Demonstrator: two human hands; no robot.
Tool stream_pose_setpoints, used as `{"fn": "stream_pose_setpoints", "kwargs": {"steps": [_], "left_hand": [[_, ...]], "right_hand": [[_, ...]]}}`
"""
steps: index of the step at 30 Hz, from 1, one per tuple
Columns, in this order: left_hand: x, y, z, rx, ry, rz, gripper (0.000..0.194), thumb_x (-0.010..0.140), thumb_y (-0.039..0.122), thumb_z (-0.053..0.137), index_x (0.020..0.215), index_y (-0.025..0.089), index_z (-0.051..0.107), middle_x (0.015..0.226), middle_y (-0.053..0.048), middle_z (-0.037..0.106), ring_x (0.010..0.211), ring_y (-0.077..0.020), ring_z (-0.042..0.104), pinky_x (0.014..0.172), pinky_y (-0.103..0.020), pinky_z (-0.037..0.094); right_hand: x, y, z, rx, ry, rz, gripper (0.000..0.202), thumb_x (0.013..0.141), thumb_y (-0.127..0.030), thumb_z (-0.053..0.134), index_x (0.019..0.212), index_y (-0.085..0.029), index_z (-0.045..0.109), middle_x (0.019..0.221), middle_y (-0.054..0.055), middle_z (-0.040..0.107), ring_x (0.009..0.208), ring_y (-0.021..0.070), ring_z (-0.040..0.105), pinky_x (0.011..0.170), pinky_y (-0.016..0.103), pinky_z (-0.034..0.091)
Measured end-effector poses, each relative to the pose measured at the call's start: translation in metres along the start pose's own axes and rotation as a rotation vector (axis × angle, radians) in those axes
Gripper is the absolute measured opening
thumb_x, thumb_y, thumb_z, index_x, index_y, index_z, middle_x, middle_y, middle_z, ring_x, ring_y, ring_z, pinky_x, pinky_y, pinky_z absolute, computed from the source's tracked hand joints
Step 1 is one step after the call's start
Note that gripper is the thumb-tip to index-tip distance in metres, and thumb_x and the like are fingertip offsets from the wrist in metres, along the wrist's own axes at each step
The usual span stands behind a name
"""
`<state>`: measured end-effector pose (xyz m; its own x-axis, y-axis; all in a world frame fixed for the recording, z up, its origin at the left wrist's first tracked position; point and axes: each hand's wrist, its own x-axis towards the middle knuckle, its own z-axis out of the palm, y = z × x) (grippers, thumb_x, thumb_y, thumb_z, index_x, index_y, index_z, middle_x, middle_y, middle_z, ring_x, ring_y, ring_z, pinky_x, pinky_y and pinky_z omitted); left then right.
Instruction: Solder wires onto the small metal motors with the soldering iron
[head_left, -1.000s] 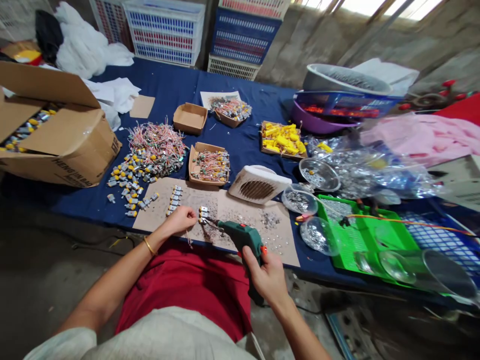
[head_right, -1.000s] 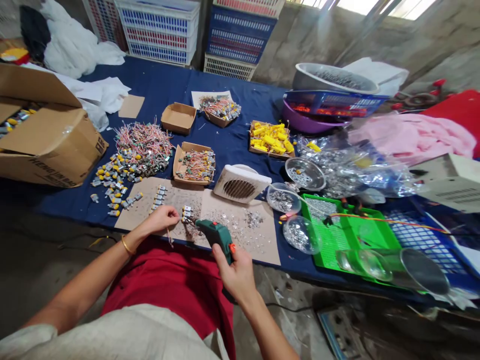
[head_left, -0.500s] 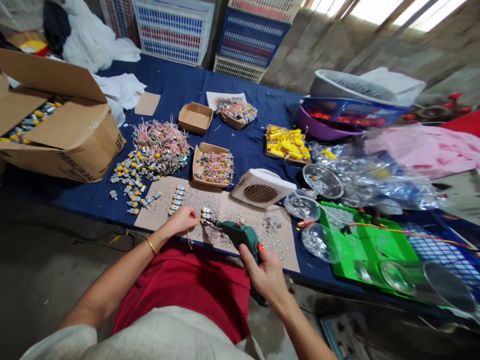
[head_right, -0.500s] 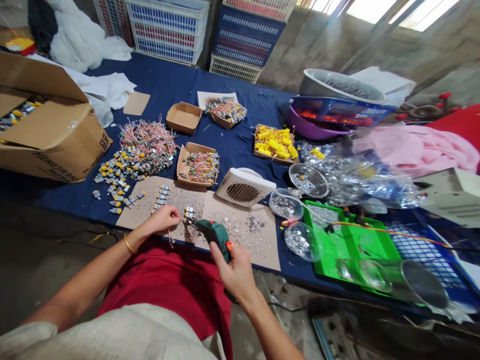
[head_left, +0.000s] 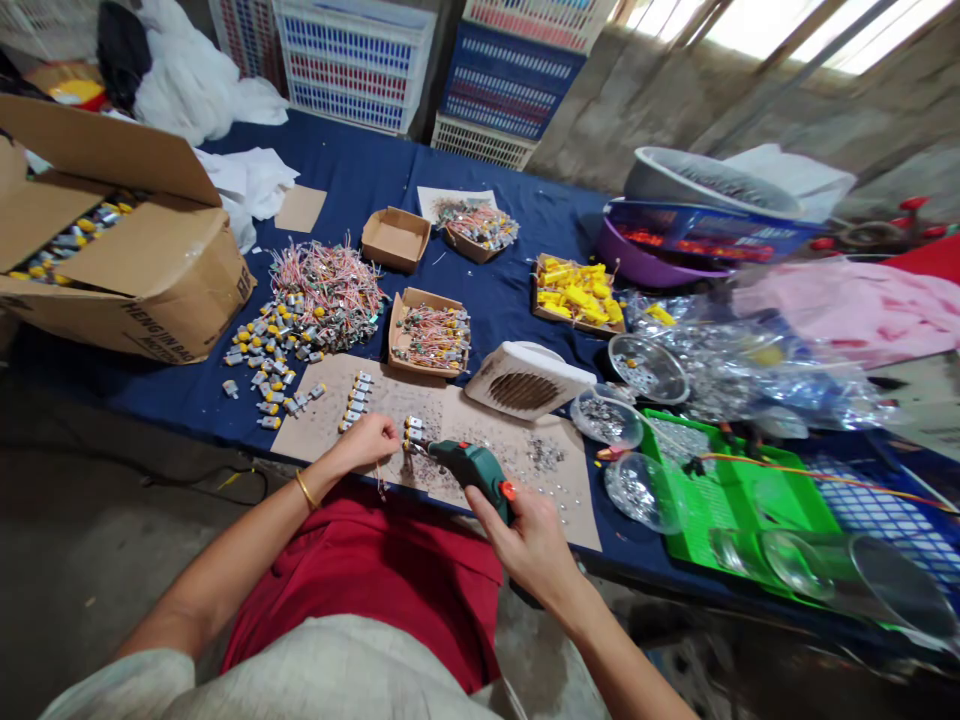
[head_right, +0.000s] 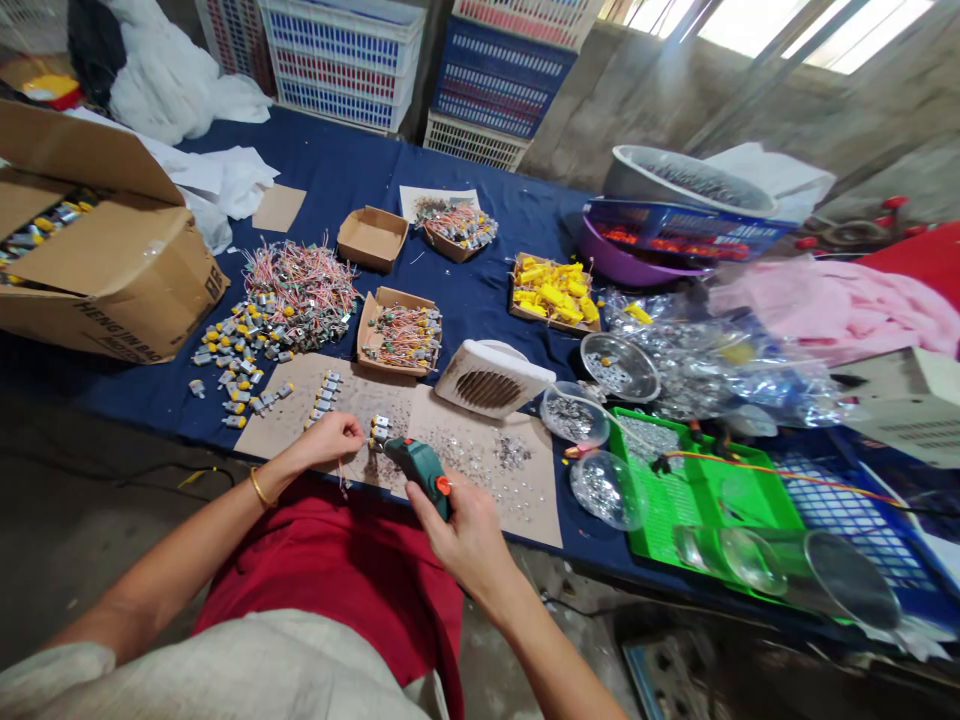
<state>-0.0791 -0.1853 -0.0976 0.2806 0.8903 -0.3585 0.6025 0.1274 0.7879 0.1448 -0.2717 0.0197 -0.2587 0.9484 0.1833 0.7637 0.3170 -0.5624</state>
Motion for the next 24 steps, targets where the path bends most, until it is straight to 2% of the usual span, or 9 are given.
{"fn": "stream_pose_setpoints", "kwargs": {"steps": [3,10,16,24], "left_hand": [[0.001,-0.001,0.001,0.010,-0.002,-0.004,0.021,0.067,0.021,0.051,0.073,0.013,0.069,0.055,-0.002,0.064,0.050,-0.0123,0.057,0.049,-0.020,0.039],[0.003,-0.004,0.002,0.040,0.027,0.029,0.017,0.068,0.021,0.053,0.068,0.013,0.068,0.057,-0.002,0.065,0.054,-0.0126,0.059,0.052,-0.020,0.039],[0.003,-0.006,0.002,-0.004,-0.009,0.010,0.017,0.069,0.023,0.053,0.070,0.013,0.066,0.056,-0.002,0.065,0.052,-0.0116,0.058,0.050,-0.019,0.039],[0.005,-0.005,0.003,0.033,0.000,0.006,0.017,0.071,0.024,0.054,0.073,0.012,0.066,0.059,-0.001,0.065,0.055,-0.0117,0.059,0.053,-0.019,0.041]], "right_hand": [[0.001,-0.003,-0.002,0.014,-0.022,-0.007,0.040,0.092,-0.044,0.050,0.058,-0.021,0.046,0.049,-0.004,0.045,0.047,0.0109,0.041,0.049,0.025,0.030],[-0.012,0.004,-0.008,0.024,0.095,0.097,0.045,0.091,-0.047,0.050,0.054,-0.022,0.045,0.047,-0.001,0.050,0.048,0.0131,0.048,0.050,0.026,0.034],[-0.026,0.013,-0.005,0.046,0.167,0.202,0.049,0.090,-0.052,0.049,0.051,-0.022,0.044,0.043,-0.003,0.044,0.044,0.0117,0.042,0.048,0.026,0.033],[-0.033,0.019,0.001,0.107,0.209,0.259,0.052,0.088,-0.056,0.049,0.050,-0.021,0.046,0.042,-0.002,0.046,0.042,0.0114,0.043,0.046,0.026,0.033]]}}
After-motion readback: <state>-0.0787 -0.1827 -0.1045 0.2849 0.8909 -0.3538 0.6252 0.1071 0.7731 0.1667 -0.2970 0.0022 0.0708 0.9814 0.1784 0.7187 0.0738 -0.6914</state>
